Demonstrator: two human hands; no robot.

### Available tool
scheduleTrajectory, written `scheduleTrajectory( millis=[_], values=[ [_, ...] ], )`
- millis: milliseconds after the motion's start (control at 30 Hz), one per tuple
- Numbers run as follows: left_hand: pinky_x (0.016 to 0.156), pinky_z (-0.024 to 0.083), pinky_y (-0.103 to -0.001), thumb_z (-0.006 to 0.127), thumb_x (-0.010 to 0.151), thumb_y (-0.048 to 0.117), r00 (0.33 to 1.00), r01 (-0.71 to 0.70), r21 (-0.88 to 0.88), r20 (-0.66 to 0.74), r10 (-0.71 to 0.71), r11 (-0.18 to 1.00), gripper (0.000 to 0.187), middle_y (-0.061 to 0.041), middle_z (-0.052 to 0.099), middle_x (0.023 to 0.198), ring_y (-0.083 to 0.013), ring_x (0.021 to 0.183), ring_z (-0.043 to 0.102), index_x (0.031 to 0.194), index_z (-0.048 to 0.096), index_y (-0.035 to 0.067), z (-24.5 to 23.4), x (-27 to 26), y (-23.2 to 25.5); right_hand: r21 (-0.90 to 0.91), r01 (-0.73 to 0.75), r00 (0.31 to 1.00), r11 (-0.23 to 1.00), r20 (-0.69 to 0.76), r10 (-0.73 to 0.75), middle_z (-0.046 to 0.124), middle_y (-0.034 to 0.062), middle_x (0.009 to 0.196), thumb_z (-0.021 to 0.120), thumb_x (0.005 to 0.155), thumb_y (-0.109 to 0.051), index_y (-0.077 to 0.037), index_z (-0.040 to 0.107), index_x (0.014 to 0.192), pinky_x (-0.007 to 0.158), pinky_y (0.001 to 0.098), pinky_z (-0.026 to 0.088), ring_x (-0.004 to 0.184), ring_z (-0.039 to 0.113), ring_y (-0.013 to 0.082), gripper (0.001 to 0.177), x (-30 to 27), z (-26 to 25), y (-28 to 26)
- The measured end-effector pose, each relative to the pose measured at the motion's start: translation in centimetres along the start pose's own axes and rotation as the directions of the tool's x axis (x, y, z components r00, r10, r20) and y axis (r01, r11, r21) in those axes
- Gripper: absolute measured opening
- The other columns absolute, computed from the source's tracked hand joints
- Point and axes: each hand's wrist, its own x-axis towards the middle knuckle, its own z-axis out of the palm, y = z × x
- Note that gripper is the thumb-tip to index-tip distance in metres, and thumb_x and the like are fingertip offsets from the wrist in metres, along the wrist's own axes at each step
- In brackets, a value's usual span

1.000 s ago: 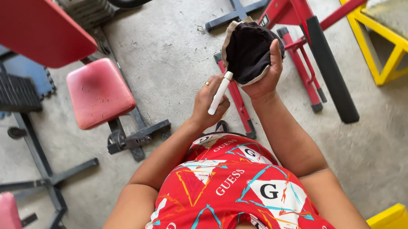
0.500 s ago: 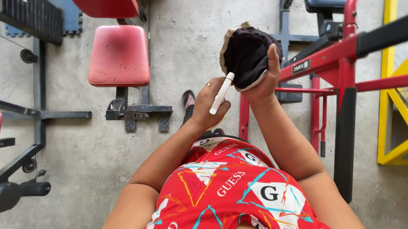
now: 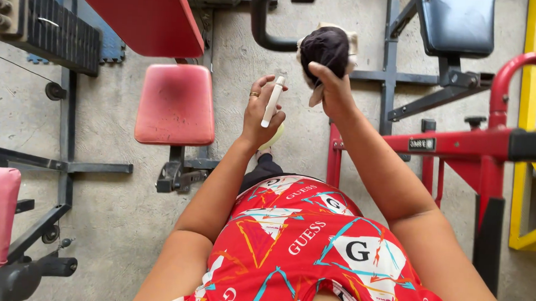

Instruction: The person is cleaning various gym machines and a yellow metal bench using a spray bottle and a cloth.

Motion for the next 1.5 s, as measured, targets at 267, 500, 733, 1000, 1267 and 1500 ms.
scheduleTrajectory(
  millis=[267, 500, 733, 1000, 1267, 1500],
  values=[
    [0.094, 0.058, -0.042, 0.072, 0.068, 0.002, 0.989, 0.061, 0.252, 0.113, -0.092, 0.966, 0.062, -0.017, 0.043, 0.142, -0.0350, 0.120, 0.058, 0.129, 0.061, 0.013, -3.7, 6.6, -6.6, -0.884, 0.433, 0.814, -0.177, 0.468, -0.343, 0.053, 0.0164, 0.135, 0.073, 0.086, -0.023, -0.008, 0.055, 0.148, 0.100, 0.0472, 0.037, 0.125, 0.047, 0.0340, 0.067, 7.1, 5.7, -0.7],
    [0.083, 0.058, -0.045, 0.075, 0.069, 0.010, 0.970, 0.046, 0.247, 0.221, -0.103, 0.968, 0.070, -0.017, 0.024, 0.162, -0.0368, 0.101, 0.069, 0.136, 0.058, 0.015, -4.7, 8.5, -9.1, -0.950, 0.210, 0.978, -0.229, 0.205, 0.047, 0.066, 0.0087, 0.125, 0.070, 0.093, -0.035, -0.013, 0.061, 0.130, 0.097, 0.0502, 0.047, 0.117, 0.064, 0.0278, 0.044, 10.8, 5.8, 2.0],
    [0.081, 0.060, -0.045, 0.072, 0.071, 0.013, 0.973, 0.088, 0.238, 0.186, -0.134, 0.967, 0.066, -0.012, 0.033, 0.162, -0.0353, 0.097, 0.073, 0.135, 0.057, 0.014, -4.3, 8.9, -8.9, -0.962, 0.250, 0.932, 0.107, 0.269, 0.243, 0.064, 0.0174, 0.111, 0.091, 0.059, -0.042, -0.010, 0.059, 0.127, 0.074, 0.0485, 0.054, 0.094, 0.065, 0.0357, 0.081, 14.2, 2.8, -0.7],
    [0.084, 0.061, -0.042, 0.073, 0.073, 0.014, 0.989, 0.049, 0.202, 0.130, -0.076, 0.978, 0.058, -0.012, 0.034, 0.164, -0.0353, 0.105, 0.073, 0.130, 0.061, 0.015, -4.3, 8.8, -8.5, -0.796, 0.433, 0.700, -0.423, 0.592, -0.400, 0.071, 0.0021, 0.103, 0.080, 0.077, -0.015, -0.019, 0.071, 0.116, 0.082, 0.0484, 0.053, 0.098, 0.069, 0.0261, 0.041, 9.8, 0.7, -2.1],
    [0.085, 0.060, -0.044, 0.071, 0.073, 0.012, 0.988, 0.121, 0.211, 0.068, -0.138, 0.970, 0.060, -0.013, 0.035, 0.163, -0.0368, 0.108, 0.071, 0.131, 0.063, 0.018, -3.4, 8.6, -7.0, -0.991, 0.134, 0.948, 0.023, 0.135, 0.289, 0.070, 0.0186, 0.090, 0.095, 0.065, -0.037, -0.008, 0.071, 0.110, 0.072, 0.0455, 0.054, 0.084, 0.067, 0.0383, 0.059, 13.5, -3.8, -5.0],
    [0.088, 0.059, -0.045, 0.069, 0.074, 0.011, 0.983, 0.185, 0.199, -0.018, -0.185, 0.962, 0.054, -0.014, 0.036, 0.164, -0.0381, 0.115, 0.069, 0.128, 0.063, 0.019, -2.1, 8.1, -6.1, -0.779, -0.344, 0.933, 0.524, -0.223, 0.282, 0.068, 0.0136, 0.095, 0.083, 0.086, -0.039, -0.003, 0.069, 0.112, 0.072, 0.0473, 0.052, 0.075, 0.063, 0.0288, 0.046, 12.5, -6.3, -1.9]
  ],
)
